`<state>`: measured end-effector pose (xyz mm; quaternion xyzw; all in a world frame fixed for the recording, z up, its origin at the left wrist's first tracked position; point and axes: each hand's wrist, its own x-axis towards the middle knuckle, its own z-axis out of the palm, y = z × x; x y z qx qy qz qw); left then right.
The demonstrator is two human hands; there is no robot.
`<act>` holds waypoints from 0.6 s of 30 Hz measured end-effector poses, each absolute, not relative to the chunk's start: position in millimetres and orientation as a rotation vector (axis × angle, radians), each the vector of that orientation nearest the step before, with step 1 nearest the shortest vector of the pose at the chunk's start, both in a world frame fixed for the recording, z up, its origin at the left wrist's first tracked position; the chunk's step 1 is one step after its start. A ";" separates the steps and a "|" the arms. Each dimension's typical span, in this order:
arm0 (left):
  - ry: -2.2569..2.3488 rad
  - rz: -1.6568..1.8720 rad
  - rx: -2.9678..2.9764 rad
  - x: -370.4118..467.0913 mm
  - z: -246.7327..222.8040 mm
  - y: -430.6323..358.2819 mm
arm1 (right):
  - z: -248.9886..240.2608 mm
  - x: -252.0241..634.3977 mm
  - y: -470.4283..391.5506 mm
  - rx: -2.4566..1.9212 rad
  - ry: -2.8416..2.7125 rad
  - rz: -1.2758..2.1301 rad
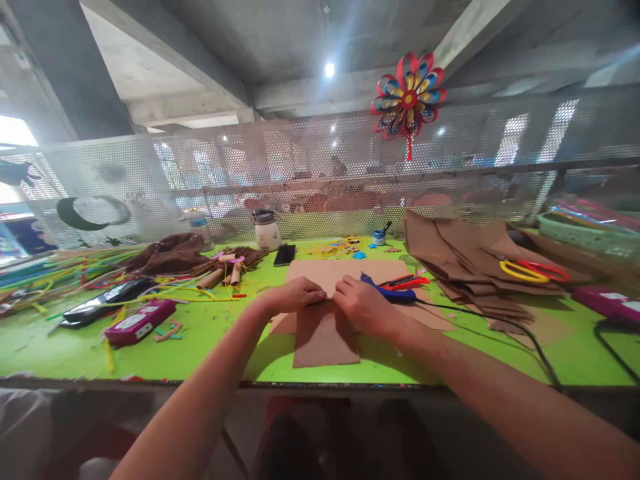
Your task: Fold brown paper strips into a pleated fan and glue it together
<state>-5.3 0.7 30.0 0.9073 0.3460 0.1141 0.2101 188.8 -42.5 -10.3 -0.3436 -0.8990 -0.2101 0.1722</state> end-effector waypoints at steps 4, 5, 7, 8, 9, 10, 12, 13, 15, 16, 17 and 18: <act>0.987 0.347 2.215 -3.1 23.7 6.0 | -7.6 193.7 -40.5 -0.986 -2.474 -0.654; 0.999 0.374 2.154 -3.1 19.2 6.6 | -7.1 194.6 -40.5 -0.992 -2.465 -0.665; 1.007 0.402 2.097 -3.7 9.7 6.7 | -6.8 195.5 -40.9 -1.000 -2.460 -0.680; 1.006 0.413 2.088 -4.1 5.3 6.4 | -6.9 195.5 -41.1 -1.001 -2.464 -0.682; 1.003 0.422 2.086 -4.6 1.7 5.9 | -7.3 195.3 -41.3 -1.000 -2.470 -0.682; 1.000 0.434 2.082 -5.0 -1.2 5.3 | -7.8 194.9 -41.4 -0.999 -2.475 -0.680; 0.992 0.455 2.075 -5.8 -4.7 4.5 | -8.8 194.1 -41.6 -0.995 -2.479 -0.680; 0.987 0.462 2.073 -6.0 -5.5 4.3 | -9.2 193.7 -41.8 -0.992 -2.477 -0.680; 0.975 0.467 2.079 -6.2 -6.3 4.3 | -9.8 193.3 -42.4 -0.983 -2.480 -0.679; 0.969 0.465 2.086 -6.2 -6.4 4.2 | -10.0 193.1 -42.9 -0.978 -2.485 -0.677; 0.964 0.461 2.095 -6.0 -6.5 4.1 | -10.1 192.9 -43.6 -0.973 -2.492 -0.675; 0.961 0.457 2.107 -5.7 -6.5 3.8 | -10.3 192.7 -44.2 -0.969 -2.498 -0.674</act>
